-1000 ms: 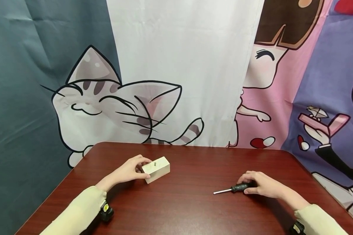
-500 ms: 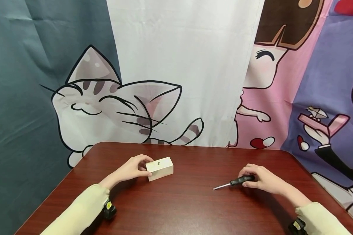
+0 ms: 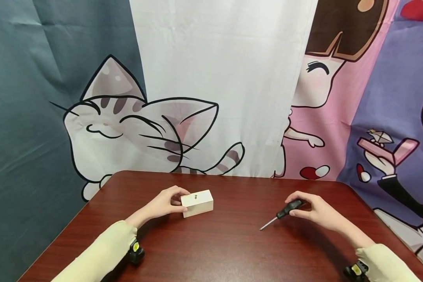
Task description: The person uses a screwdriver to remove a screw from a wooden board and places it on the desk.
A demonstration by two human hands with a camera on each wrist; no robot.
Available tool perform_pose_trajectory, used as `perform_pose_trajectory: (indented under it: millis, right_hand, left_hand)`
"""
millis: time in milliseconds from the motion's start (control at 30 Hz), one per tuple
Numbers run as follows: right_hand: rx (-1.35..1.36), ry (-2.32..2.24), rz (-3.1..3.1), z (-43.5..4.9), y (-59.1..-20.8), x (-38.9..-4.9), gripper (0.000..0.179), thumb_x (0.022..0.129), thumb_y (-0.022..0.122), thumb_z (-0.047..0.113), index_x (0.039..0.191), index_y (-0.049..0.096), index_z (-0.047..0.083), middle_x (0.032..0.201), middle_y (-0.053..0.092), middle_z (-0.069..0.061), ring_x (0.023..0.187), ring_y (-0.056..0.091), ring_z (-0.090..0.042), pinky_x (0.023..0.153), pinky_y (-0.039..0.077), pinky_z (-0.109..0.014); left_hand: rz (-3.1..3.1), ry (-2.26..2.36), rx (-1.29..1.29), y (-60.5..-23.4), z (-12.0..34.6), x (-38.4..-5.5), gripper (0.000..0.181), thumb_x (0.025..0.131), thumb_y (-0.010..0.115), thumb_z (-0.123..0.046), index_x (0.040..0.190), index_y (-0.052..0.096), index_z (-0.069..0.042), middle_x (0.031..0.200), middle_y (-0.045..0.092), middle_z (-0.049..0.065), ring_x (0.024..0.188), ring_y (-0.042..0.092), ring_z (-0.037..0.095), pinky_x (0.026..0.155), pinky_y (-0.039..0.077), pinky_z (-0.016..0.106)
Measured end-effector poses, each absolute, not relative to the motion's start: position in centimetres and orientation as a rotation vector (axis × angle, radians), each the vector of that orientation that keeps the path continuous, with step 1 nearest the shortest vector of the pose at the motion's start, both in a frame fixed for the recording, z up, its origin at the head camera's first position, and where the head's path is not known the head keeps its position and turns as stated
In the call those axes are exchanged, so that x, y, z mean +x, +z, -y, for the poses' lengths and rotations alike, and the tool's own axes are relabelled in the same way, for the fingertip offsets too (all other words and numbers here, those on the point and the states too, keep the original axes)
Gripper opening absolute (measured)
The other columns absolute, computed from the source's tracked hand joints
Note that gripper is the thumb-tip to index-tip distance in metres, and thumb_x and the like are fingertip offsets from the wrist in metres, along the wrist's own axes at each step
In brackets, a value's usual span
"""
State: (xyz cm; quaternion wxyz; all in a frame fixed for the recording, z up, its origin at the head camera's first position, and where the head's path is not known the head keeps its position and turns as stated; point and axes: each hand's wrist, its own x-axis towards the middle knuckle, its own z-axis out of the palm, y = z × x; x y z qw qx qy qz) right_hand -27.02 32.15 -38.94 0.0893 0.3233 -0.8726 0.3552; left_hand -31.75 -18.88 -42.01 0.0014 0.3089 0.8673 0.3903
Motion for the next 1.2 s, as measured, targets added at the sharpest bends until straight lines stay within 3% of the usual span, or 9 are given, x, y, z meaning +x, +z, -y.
perform_pose_trajectory:
  millis: [300,467,600,1033,1200]
  right_hand:
    - [0.872,1.260,2.543,-31.1,-38.2,-26.8,0.035,0.085,0.076,0.010,0.115,0.059,0.018,0.085,0.069,0.002,0.076,0.069,-0.011,0.071,0.051,-0.024]
    - [0.932,1.499,2.454,-30.0,-37.5,-26.4,0.036,0.086,0.071,-0.002,0.118,0.056,0.006,0.089,0.068,0.002,0.081,0.074,-0.017,0.071,0.060,-0.032]
    - [0.997,1.646,2.346,-29.1,-37.0,-26.0,0.036,0.088,0.065,-0.009,0.121,0.053,-0.003,0.093,0.067,-0.003,0.083,0.075,-0.020,0.069,0.060,-0.040]
    - [0.803,1.599,2.238,-25.5,-36.0,-25.2,0.058,0.086,0.071,-0.005,0.137,0.045,0.004,0.100,0.065,-0.005,0.078,0.074,-0.021,0.067,0.060,-0.037]
    - [0.794,1.644,2.199,-24.3,-35.6,-25.0,0.057,0.086,0.071,-0.004,0.136,0.045,0.003,0.100,0.066,-0.006,0.078,0.074,-0.017,0.068,0.061,-0.036]
  left_hand:
    - [-2.642,1.356,0.864,-42.4,18.0,-31.6,0.048,0.081,0.082,-0.021,0.121,0.059,-0.007,0.118,0.062,0.013,0.105,0.062,0.023,0.089,0.057,0.030]
    - [-2.616,1.399,0.869,-42.6,17.4,-31.5,0.045,0.082,0.081,-0.020,0.121,0.060,-0.008,0.119,0.063,0.014,0.107,0.063,0.025,0.090,0.057,0.030]
    - [-2.590,1.432,0.912,-43.0,16.8,-31.1,0.045,0.084,0.080,-0.018,0.123,0.060,-0.008,0.122,0.062,0.015,0.111,0.063,0.028,0.089,0.057,0.029]
    - [-2.530,1.493,0.951,-43.4,14.2,-29.3,0.050,0.085,0.079,-0.016,0.129,0.058,-0.006,0.125,0.059,0.016,0.111,0.063,0.029,0.089,0.057,0.031]
    - [-2.500,1.515,0.940,-43.6,13.2,-28.7,0.047,0.084,0.079,-0.015,0.125,0.059,-0.006,0.124,0.060,0.015,0.112,0.063,0.028,0.088,0.057,0.028]
